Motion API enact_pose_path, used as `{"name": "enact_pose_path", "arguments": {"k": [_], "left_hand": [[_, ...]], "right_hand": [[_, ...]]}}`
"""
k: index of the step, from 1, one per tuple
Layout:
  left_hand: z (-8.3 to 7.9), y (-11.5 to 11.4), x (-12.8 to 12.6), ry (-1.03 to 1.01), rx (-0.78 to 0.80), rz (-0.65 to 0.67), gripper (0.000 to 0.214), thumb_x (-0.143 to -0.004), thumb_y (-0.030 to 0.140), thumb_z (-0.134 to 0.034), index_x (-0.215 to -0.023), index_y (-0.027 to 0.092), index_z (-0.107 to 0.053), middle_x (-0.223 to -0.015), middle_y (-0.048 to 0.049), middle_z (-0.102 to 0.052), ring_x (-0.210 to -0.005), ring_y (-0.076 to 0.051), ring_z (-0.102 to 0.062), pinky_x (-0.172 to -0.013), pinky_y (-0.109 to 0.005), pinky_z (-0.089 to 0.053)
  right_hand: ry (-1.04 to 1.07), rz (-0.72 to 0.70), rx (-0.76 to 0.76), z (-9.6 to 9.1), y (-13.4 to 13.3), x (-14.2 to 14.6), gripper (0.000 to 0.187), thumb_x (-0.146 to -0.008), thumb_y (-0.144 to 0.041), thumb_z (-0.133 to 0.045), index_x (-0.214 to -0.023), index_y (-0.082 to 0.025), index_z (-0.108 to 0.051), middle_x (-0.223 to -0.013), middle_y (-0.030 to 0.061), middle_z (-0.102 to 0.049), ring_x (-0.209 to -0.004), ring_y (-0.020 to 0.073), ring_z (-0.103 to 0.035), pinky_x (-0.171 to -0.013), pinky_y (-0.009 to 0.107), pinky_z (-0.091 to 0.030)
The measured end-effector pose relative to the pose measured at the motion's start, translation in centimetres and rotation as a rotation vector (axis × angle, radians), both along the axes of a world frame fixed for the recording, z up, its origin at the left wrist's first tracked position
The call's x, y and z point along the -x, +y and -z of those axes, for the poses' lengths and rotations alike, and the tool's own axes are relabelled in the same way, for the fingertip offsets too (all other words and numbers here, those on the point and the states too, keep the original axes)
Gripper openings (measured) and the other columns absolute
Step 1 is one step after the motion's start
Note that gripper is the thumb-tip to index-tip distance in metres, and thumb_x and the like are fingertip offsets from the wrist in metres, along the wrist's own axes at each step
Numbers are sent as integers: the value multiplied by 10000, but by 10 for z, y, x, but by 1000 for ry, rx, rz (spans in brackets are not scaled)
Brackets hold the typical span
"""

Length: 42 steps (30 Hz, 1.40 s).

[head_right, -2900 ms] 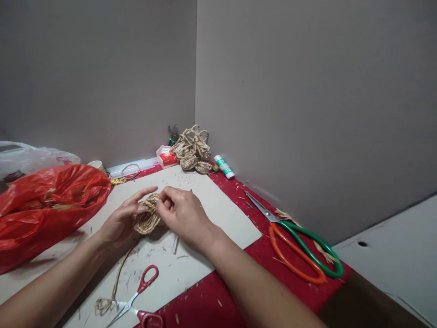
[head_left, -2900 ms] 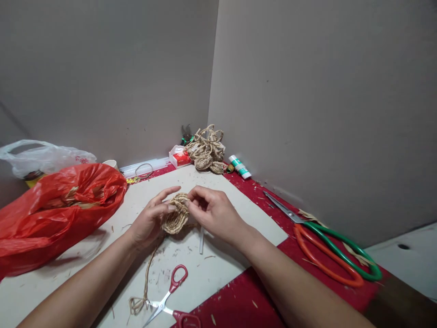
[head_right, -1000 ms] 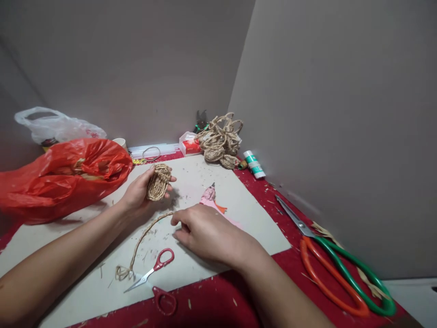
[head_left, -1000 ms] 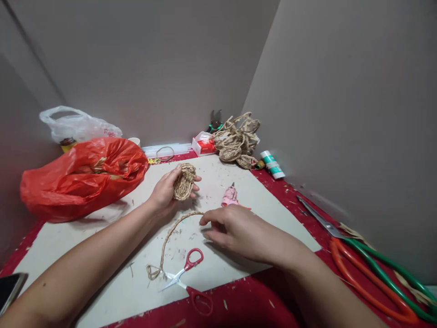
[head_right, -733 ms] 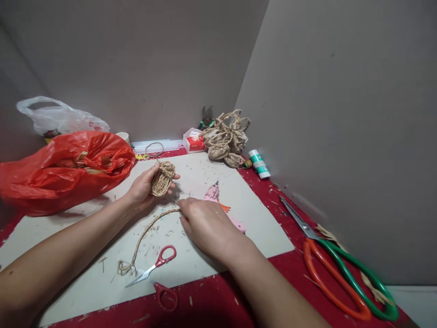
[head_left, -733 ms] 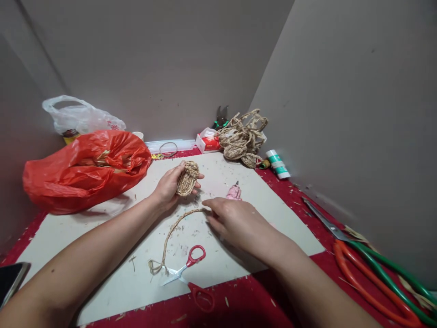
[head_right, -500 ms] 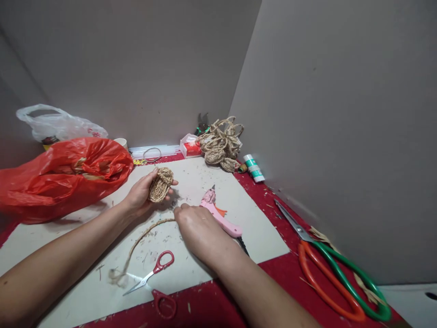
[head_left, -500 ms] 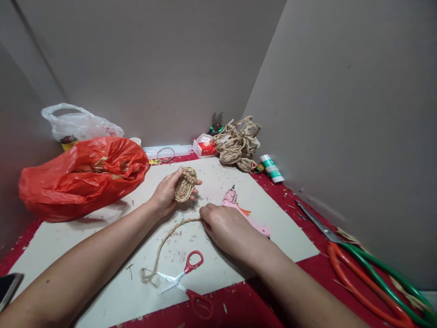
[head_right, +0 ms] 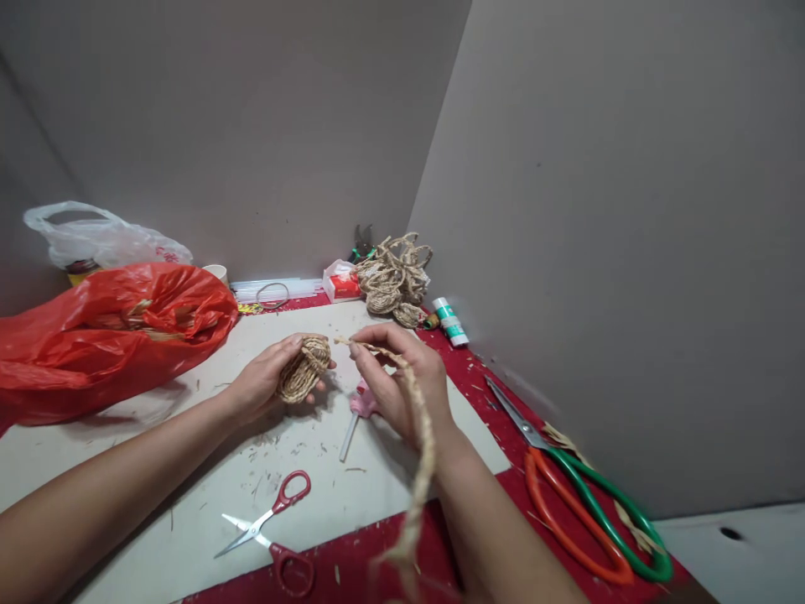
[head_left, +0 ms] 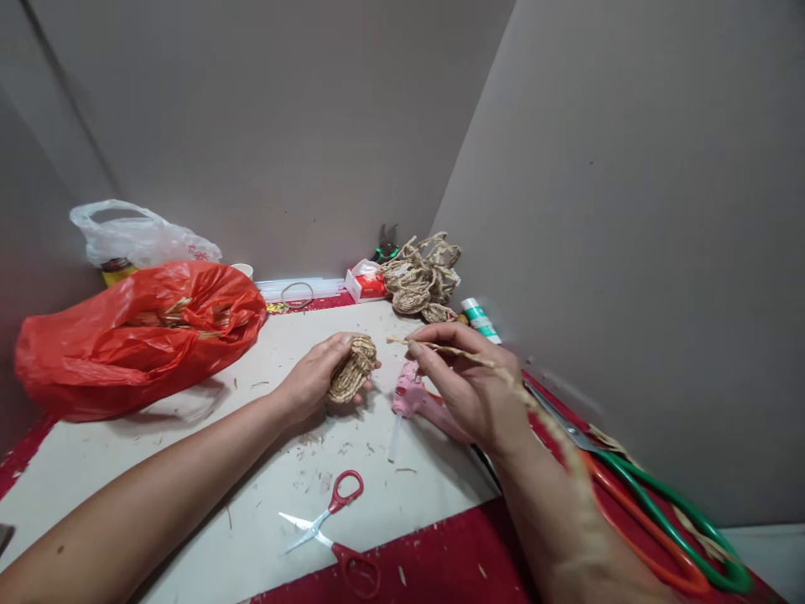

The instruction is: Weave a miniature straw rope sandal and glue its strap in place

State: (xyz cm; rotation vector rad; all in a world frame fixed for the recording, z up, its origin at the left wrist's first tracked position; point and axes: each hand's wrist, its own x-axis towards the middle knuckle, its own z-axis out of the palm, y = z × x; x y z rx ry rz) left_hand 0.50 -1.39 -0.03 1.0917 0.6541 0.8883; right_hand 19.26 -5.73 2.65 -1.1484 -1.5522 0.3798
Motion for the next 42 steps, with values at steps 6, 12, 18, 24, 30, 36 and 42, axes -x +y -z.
{"name": "enact_pose_path", "arguments": {"k": [6, 12, 18, 24, 30, 36, 42], "left_hand": [[-3, -7, -3, 43, -44, 34, 362, -912, 480, -505, -1148, 213, -567, -986, -88, -654, -676, -141, -663, -518, -226, -535], [-7, -10, -4, 81, -17, 75, 333, -888, 459, -562, -1126, 226, -572, -1026, -80, -636, -680, -132, -655, -532, -232, -529], [-8, -14, -6, 92, -13, 109, 352, -883, 484, -555, -1119, 224, -582, -1008, -70, -632, -691, -136, -641, -540, -243, -522], [-14, -17, -4, 79, 28, 159, 367, -849, 458, -609, -1128, 220, -589, -1001, -76, -631, -702, -150, -645, -543, -247, -509], [-15, -14, 1, 35, 95, 303, 541, -667, 163, -761, -1173, 225, -578, -974, -71, -651, -764, -174, -651, -636, -269, -516], [-9, -14, -3, 79, 37, 251, 346, -716, 276, -762, -1012, 179, -611, -778, -34, -647, -633, -137, -614, -578, -249, -456], [-11, -14, -6, 91, -8, 176, 324, -665, 316, -797, -906, 158, -648, -736, -25, -654, -575, -106, -578, -532, -215, -417]], "right_hand": [[42, -104, 3, 4, 1, 4, 47, -835, -234, -651, -808, -195, -654, -672, -20, -646, -574, 101, -591, -526, 198, -465], [80, -71, 89, -1, 0, 4, 67, -803, -244, -655, -778, -185, -635, -618, -19, -623, -507, 106, -562, -452, 204, -440], [114, -82, 184, -6, -1, 2, 75, -757, -253, -666, -741, -189, -629, -594, -22, -604, -493, 108, -549, -448, 211, -431], [166, -126, 238, -10, -1, 2, 74, -733, -257, -656, -715, -197, -614, -553, -27, -584, -441, 109, -515, -407, 219, -396], [173, -205, 329, -12, 1, -2, 125, -711, -269, -690, -740, -169, -620, -563, -29, -578, -481, 106, -518, -439, 215, -399], [270, -271, 430, -6, 4, -3, 108, -661, -201, -681, -739, -183, -610, -523, -54, -559, -419, 109, -510, -405, 222, -404], [221, -264, 373, -5, 4, -1, 70, -668, -168, -655, -723, -181, -614, -571, -30, -600, -492, 124, -570, -440, 219, -431]]}}
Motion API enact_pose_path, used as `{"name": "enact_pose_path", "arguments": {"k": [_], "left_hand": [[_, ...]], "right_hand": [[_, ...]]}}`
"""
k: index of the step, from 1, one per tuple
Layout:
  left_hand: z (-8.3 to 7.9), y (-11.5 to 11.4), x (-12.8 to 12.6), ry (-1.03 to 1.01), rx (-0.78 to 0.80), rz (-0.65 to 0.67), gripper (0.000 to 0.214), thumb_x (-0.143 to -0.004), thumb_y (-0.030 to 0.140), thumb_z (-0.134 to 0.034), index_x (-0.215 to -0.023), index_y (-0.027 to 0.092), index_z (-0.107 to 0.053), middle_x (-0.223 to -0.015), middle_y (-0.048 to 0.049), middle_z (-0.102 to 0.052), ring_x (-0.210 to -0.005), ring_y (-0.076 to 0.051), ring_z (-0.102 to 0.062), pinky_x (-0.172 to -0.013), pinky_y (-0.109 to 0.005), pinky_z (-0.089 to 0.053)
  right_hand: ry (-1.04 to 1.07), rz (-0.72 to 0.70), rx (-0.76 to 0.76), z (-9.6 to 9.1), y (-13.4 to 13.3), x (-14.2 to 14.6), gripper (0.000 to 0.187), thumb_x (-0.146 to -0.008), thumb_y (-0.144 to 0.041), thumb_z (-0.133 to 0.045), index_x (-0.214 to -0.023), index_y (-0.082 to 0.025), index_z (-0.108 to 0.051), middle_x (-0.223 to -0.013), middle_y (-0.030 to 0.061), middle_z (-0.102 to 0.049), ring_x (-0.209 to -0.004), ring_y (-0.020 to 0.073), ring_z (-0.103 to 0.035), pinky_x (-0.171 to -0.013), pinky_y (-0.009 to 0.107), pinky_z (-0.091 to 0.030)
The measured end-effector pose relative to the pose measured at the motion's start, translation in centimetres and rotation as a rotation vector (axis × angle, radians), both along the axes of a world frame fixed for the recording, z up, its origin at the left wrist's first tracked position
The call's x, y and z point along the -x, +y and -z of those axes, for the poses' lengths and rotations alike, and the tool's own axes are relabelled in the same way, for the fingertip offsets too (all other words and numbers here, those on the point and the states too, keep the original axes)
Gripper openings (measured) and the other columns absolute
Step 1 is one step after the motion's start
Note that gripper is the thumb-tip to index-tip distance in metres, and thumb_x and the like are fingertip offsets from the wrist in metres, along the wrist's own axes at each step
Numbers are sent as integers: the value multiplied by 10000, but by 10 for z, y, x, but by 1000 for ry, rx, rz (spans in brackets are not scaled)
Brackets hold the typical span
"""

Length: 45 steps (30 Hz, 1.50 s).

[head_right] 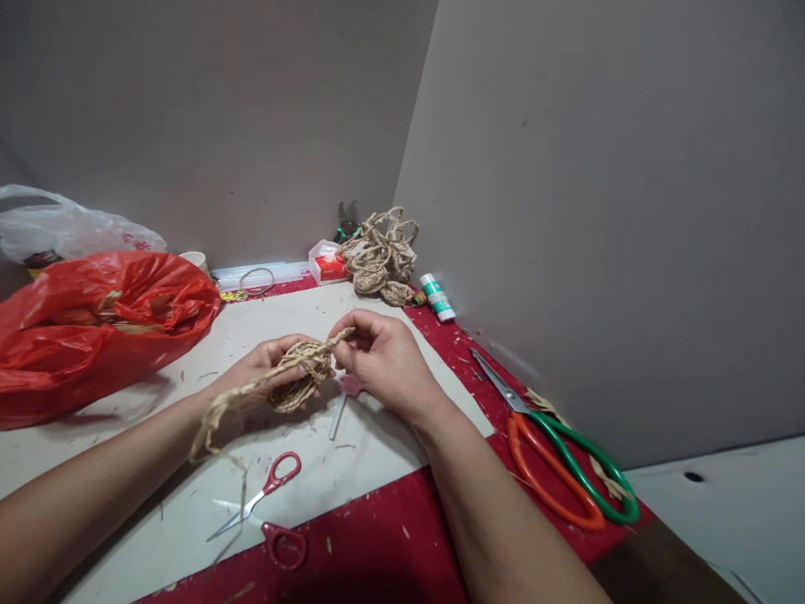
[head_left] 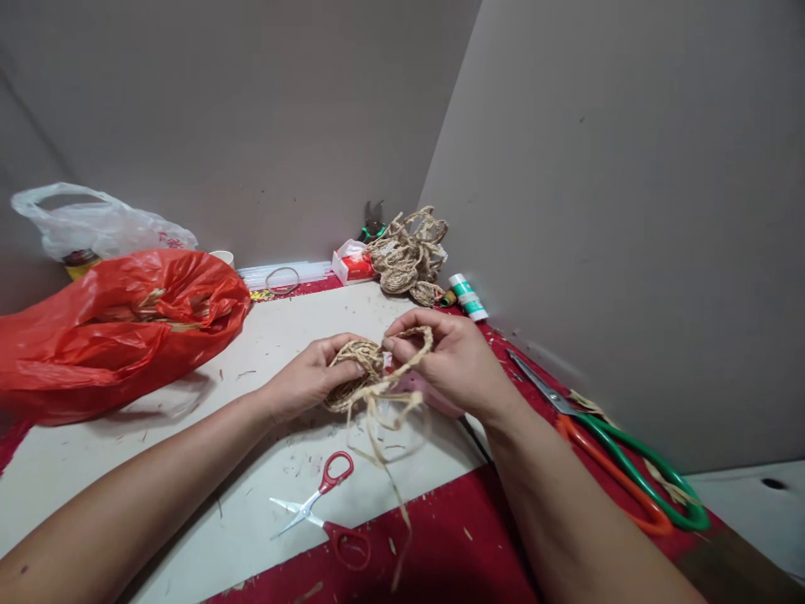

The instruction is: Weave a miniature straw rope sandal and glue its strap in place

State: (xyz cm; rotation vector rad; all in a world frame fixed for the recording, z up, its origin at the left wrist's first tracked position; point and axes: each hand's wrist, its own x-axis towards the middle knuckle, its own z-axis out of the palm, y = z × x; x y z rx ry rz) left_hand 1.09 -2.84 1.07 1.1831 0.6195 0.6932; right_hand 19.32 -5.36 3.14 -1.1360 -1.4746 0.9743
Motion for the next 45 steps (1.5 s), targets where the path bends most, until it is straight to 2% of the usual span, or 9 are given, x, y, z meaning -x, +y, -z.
{"name": "enact_pose_path", "arguments": {"k": [7, 12, 15, 19, 26, 30, 34, 40, 45], "left_hand": [[-3, -8, -6, 125, -78, -104, 134, -784, 284, -676, -781, 158, -628, -571, 28, -590, -439, -60, -453, -447, -185, -331], [-1, -7, -6, 131, -110, -156, 192, -793, 336, -669, -754, 161, -600, -554, 33, -563, -439, -68, -447, -435, -190, -314], [1, -5, -3, 103, -127, -141, 253, -798, 393, -662, -735, 162, -579, -539, 45, -518, -429, -64, -408, -419, -192, -287], [3, -1, -1, 126, -222, -183, 193, -816, 325, -643, -755, 146, -604, -585, 45, -502, -489, -63, -395, -467, -187, -300], [2, 0, -2, 148, -320, -298, 85, -761, 232, -637, -778, 149, -643, -726, -5, -604, -647, -119, -505, -599, -211, -398], [4, 0, -2, 158, -398, -359, 71, -741, 173, -612, -798, 158, -651, -735, -6, -621, -694, -142, -536, -655, -227, -417], [3, -1, 0, 191, -493, -408, 159, -692, 84, -565, -799, 160, -655, -727, 3, -617, -694, -144, -535, -675, -230, -413], [-1, -2, 0, 149, -430, -405, 113, -713, 190, -658, -823, 161, -656, -752, -6, -618, -687, -144, -521, -643, -225, -405], [-3, -2, 0, 126, -385, -395, 122, -734, 231, -663, -832, 159, -653, -711, 11, -586, -622, -120, -473, -597, -213, -377]], "right_hand": [[-8, -50, 28, 3, -3, 3, 78, -729, -235, -666, -747, -193, -603, -523, -69, -517, -374, 87, -468, -374, 212, -390], [-160, 10, -204, 3, -6, 5, 66, -776, -176, -634, -841, -189, -638, -653, -27, -614, -550, 116, -572, -505, 227, -456], [-307, -27, -387, 1, -8, 6, 107, -800, -115, -589, -832, -185, -664, -745, 2, -663, -673, 128, -608, -591, 235, -469], [-380, -63, -502, -1, -10, 9, 180, -808, -80, -540, -858, -174, -684, -773, 25, -683, -711, 142, -623, -627, 254, -481], [-281, 3, -340, 4, -14, 17, 100, -810, -220, -660, -889, -180, -705, -770, 23, -728, -645, 144, -644, -562, 245, -488], [-217, 27, -321, 9, -14, 26, 90, -803, -196, -662, -891, -190, -676, -774, 14, -700, -668, 140, -630, -595, 248, -492], [-182, 57, -291, 12, -16, 32, 127, -787, -179, -662, -889, -203, -591, -746, -10, -625, -619, 115, -561, -553, 223, -454], [-64, 69, -146, 13, -15, 34, 235, -756, -250, -706, -912, -214, -533, -659, -52, -553, -581, 111, -535, -532, 218, -425], [-21, 20, -113, 13, -15, 35, 232, -762, -229, -688, -962, -206, -573, -660, -58, -530, -582, 102, -505, -523, 213, -394]]}}
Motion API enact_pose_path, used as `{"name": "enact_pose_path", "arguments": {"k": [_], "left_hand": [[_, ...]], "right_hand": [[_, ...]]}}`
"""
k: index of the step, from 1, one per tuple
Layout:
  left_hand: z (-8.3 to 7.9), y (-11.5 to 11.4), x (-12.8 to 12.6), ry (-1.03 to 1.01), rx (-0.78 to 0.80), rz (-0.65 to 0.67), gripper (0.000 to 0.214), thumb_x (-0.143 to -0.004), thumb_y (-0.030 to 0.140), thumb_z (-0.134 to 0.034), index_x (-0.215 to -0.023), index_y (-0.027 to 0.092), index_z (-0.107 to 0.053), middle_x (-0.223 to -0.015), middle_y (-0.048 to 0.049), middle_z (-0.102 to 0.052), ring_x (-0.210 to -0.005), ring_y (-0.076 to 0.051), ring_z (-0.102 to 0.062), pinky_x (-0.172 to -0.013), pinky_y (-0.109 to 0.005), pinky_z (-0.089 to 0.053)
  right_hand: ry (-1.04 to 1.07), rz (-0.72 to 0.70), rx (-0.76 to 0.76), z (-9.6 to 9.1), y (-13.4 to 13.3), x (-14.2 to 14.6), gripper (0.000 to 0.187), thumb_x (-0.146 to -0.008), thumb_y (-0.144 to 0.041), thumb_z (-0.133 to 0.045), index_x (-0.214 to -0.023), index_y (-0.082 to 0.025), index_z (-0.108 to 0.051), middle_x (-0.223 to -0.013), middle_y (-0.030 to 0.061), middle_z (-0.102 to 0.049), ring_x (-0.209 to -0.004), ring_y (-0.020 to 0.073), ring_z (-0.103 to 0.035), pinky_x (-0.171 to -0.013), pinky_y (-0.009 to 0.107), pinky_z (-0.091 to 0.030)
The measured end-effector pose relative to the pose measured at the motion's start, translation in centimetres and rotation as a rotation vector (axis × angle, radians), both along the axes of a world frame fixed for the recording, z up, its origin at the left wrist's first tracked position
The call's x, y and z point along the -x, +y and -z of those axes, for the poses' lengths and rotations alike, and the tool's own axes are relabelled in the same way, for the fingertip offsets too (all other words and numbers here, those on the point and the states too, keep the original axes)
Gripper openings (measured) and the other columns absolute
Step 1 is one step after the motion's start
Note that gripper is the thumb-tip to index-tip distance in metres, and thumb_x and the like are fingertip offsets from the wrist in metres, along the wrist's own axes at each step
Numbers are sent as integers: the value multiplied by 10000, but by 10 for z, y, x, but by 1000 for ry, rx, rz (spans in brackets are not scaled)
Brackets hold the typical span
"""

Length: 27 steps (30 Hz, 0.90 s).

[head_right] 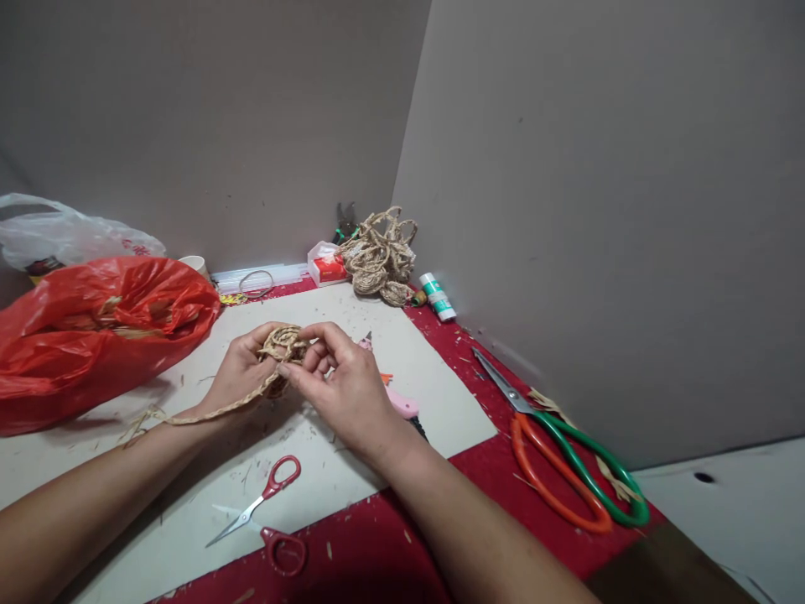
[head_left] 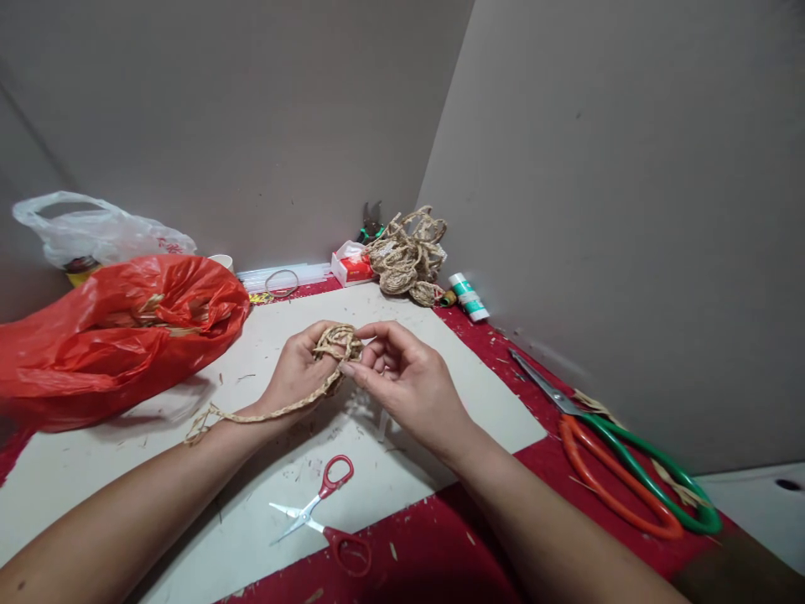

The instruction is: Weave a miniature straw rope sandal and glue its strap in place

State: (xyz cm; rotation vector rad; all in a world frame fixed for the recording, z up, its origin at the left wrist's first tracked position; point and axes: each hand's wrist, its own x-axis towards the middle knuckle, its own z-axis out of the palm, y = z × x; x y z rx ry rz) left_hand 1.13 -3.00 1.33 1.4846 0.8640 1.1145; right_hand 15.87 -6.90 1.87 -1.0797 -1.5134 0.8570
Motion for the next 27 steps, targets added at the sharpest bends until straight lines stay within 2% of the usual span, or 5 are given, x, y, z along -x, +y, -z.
{"name": "enact_pose_path", "arguments": {"k": [12, 14, 18, 21, 27], "left_hand": [[-2, 1, 0, 29, -90, -28, 147, -726, 171, -646, -866, 130, -649, -777, -16, -625, -713, -132, -534, -647, -217, -417], [-2, 0, -1, 23, -75, -16, 120, -746, 188, -634, -854, 136, -641, -777, -13, -625, -680, -119, -529, -610, -208, -415], [-5, -3, -2, 1, 33, 15, 143, -777, 254, -618, -876, 152, -623, -696, 19, -592, -486, -72, -442, -462, -193, -357], [-5, -1, -2, -31, 94, 57, 123, -770, 235, -619, -865, 157, -626, -648, 40, -562, -451, -60, -413, -445, -188, -340], [1, 4, 1, -46, 114, 112, 126, -765, 166, -608, -877, 156, -666, -722, 22, -608, -592, -83, -504, -553, -190, -385]], "right_hand": [[109, -34, 158, 1, -3, 4, 321, -751, -294, -703, -1007, -219, -524, -606, -98, -483, -498, 73, -428, -470, 184, -341], [105, -43, 184, -1, -3, 4, 304, -758, -288, -685, -1003, -220, -519, -575, -103, -482, -475, 74, -426, -455, 181, -336], [97, -51, 200, -3, -3, 4, 278, -779, -275, -651, -1004, -235, -493, -543, -109, -507, -441, 82, -449, -440, 183, -347], [48, -11, 136, -1, -3, 5, 265, -791, -264, -639, -1009, -236, -489, -540, -109, -510, -436, 82, -456, -448, 184, -356], [-159, 53, -99, 5, -4, 2, 259, -827, -217, -608, -1068, -223, -513, -538, -109, -490, -451, 81, -473, -476, 186, -365]]}}
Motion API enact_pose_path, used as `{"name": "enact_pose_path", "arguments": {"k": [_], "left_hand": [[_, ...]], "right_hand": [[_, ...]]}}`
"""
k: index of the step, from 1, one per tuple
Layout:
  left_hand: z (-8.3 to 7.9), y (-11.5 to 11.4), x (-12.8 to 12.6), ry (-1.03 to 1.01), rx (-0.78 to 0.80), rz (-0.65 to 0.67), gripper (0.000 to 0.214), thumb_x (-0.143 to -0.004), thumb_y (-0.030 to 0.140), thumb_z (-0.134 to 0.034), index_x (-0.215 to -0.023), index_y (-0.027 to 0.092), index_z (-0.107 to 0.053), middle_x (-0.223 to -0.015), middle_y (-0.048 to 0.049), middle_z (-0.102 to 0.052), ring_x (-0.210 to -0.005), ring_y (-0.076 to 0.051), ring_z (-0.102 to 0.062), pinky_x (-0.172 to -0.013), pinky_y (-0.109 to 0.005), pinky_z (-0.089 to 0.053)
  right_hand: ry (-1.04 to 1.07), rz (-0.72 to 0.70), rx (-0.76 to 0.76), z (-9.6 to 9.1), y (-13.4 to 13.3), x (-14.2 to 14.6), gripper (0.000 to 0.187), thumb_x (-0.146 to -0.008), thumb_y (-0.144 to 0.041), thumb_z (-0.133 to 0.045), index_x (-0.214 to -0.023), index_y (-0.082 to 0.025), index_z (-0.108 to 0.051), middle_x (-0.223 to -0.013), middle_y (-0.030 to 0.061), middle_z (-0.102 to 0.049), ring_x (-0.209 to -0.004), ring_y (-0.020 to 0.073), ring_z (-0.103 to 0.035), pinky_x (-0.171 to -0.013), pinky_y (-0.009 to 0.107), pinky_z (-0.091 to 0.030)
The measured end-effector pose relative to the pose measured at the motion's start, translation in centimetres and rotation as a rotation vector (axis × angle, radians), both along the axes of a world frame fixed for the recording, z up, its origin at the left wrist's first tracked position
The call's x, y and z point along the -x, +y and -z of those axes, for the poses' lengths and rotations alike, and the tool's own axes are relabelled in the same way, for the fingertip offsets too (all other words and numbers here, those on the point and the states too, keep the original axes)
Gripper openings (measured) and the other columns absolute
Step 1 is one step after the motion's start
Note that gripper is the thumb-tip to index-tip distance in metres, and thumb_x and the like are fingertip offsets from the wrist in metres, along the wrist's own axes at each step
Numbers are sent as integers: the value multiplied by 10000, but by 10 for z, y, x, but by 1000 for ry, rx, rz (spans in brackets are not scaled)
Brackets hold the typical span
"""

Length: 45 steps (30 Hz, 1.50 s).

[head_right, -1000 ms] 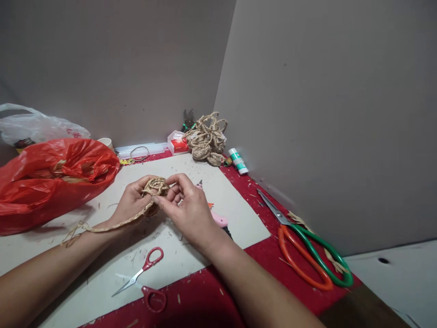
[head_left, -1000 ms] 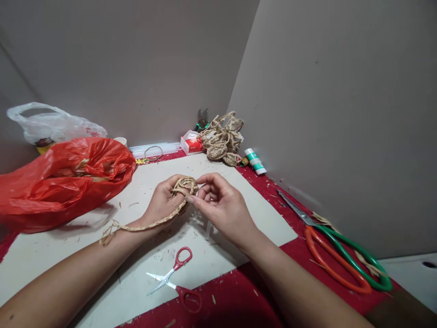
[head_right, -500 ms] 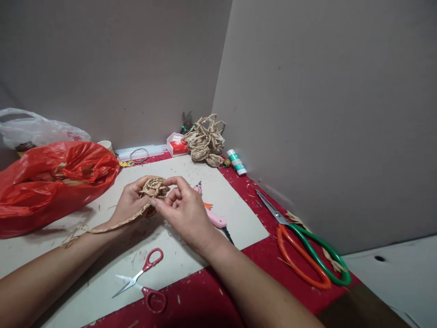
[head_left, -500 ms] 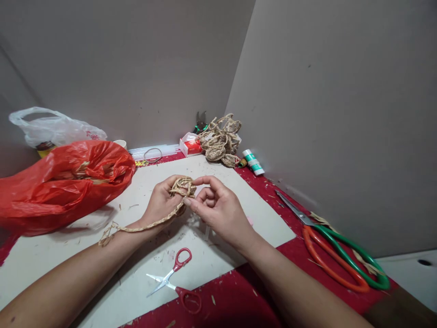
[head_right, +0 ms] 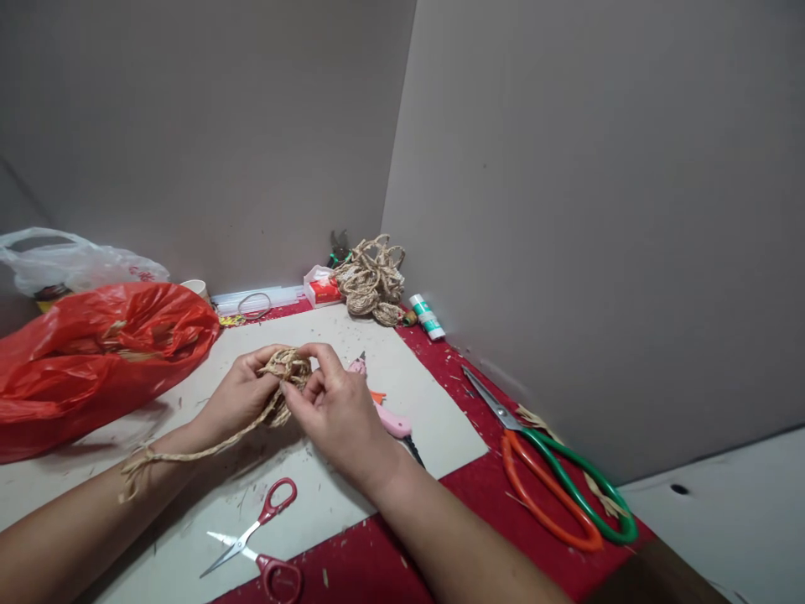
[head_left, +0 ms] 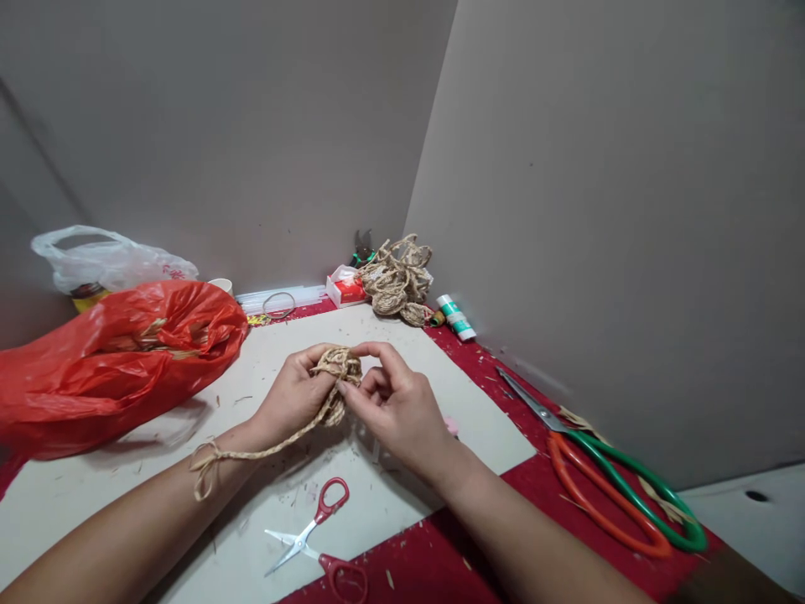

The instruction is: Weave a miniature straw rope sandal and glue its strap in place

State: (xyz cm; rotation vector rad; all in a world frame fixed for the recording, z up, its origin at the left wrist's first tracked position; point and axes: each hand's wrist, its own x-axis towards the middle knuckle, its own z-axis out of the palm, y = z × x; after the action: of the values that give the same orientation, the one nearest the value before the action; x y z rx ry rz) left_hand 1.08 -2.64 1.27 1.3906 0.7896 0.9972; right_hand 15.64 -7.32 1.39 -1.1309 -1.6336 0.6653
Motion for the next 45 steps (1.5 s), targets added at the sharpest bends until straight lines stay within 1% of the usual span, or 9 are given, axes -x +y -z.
{"name": "enact_pose_path", "arguments": {"k": [5, 12, 15, 25, 31, 36, 39, 41, 45], "left_hand": [[-4, -1, 2, -19, 29, 31, 168, -780, 182, -611, -932, 158, -679, -777, 1, -646, -664, -109, -547, -624, -213, -402], [-14, 5, 9, -166, 181, 273, 309, -735, 150, -628, -1039, 167, -686, -891, -41, -671, -795, -158, -588, -740, -263, -431], [-16, 5, 12, -139, 168, 337, 401, -738, 124, -645, -1135, 182, -653, -937, -45, -654, -793, -146, -572, -715, -256, -426], [-18, 1, 11, -33, 118, 242, 448, -726, 223, -759, -1159, 201, -646, -884, -17, -632, -732, -121, -546, -683, -255, -414], [-10, 2, 9, -37, 116, 297, 389, -760, 227, -730, -1144, 221, -668, -948, -36, -668, -750, -122, -570, -689, -246, -414], [-7, 11, 11, -111, 190, 287, 301, -762, 244, -726, -1052, 168, -693, -917, -68, -694, -738, -135, -605, -704, -264, -447], [-4, 21, 15, -159, 248, 206, 337, -690, 207, -776, -1007, 135, -687, -899, -78, -709, -749, -147, -636, -719, -272, -475], [-1, 26, 18, -136, 227, 122, 440, -647, 178, -799, -1059, 138, -650, -909, -74, -720, -756, -150, -655, -732, -280, -489], [8, 34, 24, -88, 145, -17, 444, -641, 195, -806, -1006, 171, -556, -815, -27, -721, -671, -151, -664, -646, -277, -493]], "right_hand": [[-65, 15, -62, 2, 1, -4, 275, -823, -176, -609, -1079, -228, -521, -552, -105, -503, -458, 79, -478, -483, 184, -375], [-65, 52, -87, -3, 4, -6, 262, -819, -184, -608, -1064, -223, -523, -540, -108, -491, -438, 79, -465, -462, 187, -365], [-57, 74, -82, -5, 4, -7, 267, -812, -186, -606, -1062, -221, -520, -534, -109, -494, -432, 82, -467, -464, 193, -371], [-13, 87, -52, -5, 4, -8, 264, -802, -225, -616, -1049, -197, -527, -524, -103, -500, -436, 88, -455, -471, 209, -374], [188, 83, 24, -8, 5, -8, 159, -826, -335, -634, -871, -184, -617, -498, -78, -467, -418, 96, -451, -434, 229, -383], [401, 73, 91, -14, 4, -15, 252, -838, -415, -636, -733, -203, -550, -499, -70, -495, -375, 82, -451, -363, 201, -363], [541, -16, 146, -18, 3, -21, 264, -862, -438, -610, -762, -218, -502, -489, -90, -494, -347, 62, -400, -343, 174, -338], [494, -164, 250, -19, 2, -23, 265, -873, -428, -591, -750, -212, -500, -481, -87, -504, -345, 55, -392, -354, 167, -329], [-7, -486, 509, -11, -1, -16, 200, -875, -338, -555, -749, -185, -584, -526, -46, -571, -391, 76, -471, -390, 185, -342]]}}
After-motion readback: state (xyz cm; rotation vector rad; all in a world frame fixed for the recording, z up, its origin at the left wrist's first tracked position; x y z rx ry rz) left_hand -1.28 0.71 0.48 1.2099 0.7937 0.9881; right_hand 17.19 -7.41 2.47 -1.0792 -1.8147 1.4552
